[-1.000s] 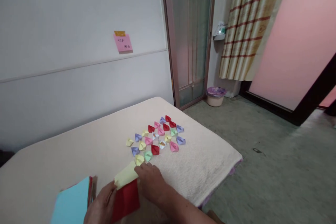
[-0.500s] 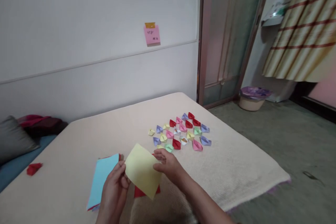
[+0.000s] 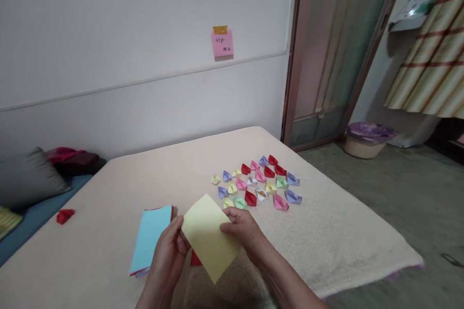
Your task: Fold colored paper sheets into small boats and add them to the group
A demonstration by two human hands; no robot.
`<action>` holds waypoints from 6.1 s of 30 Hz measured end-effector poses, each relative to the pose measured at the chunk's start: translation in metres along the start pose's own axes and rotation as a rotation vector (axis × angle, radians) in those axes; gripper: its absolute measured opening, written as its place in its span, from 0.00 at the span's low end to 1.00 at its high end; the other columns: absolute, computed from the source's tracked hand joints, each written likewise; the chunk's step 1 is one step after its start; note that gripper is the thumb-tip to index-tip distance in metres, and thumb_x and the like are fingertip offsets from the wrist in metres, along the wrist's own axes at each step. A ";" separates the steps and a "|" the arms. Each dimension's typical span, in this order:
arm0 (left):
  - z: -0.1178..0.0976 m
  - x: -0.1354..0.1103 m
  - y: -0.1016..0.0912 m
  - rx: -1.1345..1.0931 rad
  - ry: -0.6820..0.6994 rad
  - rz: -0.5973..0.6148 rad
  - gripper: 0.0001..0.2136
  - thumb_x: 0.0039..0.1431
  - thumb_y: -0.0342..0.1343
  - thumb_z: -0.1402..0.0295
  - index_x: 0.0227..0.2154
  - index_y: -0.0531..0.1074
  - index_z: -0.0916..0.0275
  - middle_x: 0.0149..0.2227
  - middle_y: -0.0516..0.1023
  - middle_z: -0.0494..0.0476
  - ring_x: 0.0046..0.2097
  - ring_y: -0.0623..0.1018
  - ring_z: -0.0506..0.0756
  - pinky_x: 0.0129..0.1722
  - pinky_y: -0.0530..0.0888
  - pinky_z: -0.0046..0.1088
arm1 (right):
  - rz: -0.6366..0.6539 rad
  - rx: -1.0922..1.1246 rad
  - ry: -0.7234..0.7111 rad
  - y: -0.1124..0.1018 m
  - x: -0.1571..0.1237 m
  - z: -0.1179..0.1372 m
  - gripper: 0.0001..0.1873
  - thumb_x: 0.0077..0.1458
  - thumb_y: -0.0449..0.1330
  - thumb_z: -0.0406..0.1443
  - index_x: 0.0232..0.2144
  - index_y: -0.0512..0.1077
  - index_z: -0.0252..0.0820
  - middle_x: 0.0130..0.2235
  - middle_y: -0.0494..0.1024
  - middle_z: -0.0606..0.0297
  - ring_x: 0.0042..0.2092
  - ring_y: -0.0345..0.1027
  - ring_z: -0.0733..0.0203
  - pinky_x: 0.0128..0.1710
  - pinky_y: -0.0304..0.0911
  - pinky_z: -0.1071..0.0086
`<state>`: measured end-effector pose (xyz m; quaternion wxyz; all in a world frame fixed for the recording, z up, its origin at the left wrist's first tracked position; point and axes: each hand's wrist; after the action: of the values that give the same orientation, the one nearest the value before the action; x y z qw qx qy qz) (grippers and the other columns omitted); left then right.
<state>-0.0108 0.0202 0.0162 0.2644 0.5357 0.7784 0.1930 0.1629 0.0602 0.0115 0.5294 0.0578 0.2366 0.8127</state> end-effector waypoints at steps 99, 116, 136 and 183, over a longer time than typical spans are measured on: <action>0.014 -0.025 0.017 0.285 0.014 0.023 0.13 0.47 0.61 0.64 0.17 0.67 0.65 0.18 0.67 0.48 0.23 0.64 0.47 0.24 0.61 0.22 | -0.130 -0.808 -0.766 -0.008 0.000 -0.015 0.12 0.50 0.59 0.30 0.36 0.76 0.50 0.59 0.64 0.60 0.61 0.52 0.48 0.58 0.49 0.51; 0.011 -0.020 0.010 0.773 0.357 -0.052 0.07 0.52 0.56 0.66 0.23 0.74 0.62 0.20 0.74 0.50 0.24 0.71 0.51 0.26 0.67 0.24 | -0.455 -0.541 -0.476 0.002 -0.007 -0.002 0.22 0.48 0.62 0.38 0.46 0.67 0.39 0.29 0.71 0.68 0.22 0.54 0.67 0.24 0.57 0.71; 0.032 -0.021 0.000 1.118 1.016 0.076 0.16 0.59 0.48 0.77 0.49 0.68 0.60 0.58 0.66 0.65 0.58 0.67 0.59 0.52 0.70 0.36 | -0.214 0.065 -0.194 0.020 -0.008 -0.010 0.42 0.41 0.64 0.29 0.57 0.53 0.40 0.22 0.70 0.73 0.23 0.61 0.66 0.22 0.56 0.74; 0.028 -0.020 0.023 0.493 -0.068 0.061 0.15 0.42 0.64 0.59 0.21 0.77 0.71 0.17 0.75 0.57 0.19 0.70 0.50 0.21 0.67 0.24 | -0.354 -0.246 -0.284 0.019 -0.006 -0.010 0.08 0.42 0.61 0.34 0.19 0.64 0.42 0.17 0.68 0.72 0.21 0.61 0.65 0.22 0.54 0.72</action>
<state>0.0295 0.0098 0.0116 0.1457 0.6135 0.7760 -0.0128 0.1459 0.0455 0.0117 0.6944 0.0641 0.0656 0.7137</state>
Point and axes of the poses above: each hand's wrist, its own x-axis towards the middle knuckle, its own y-axis out of the palm, z = x × y
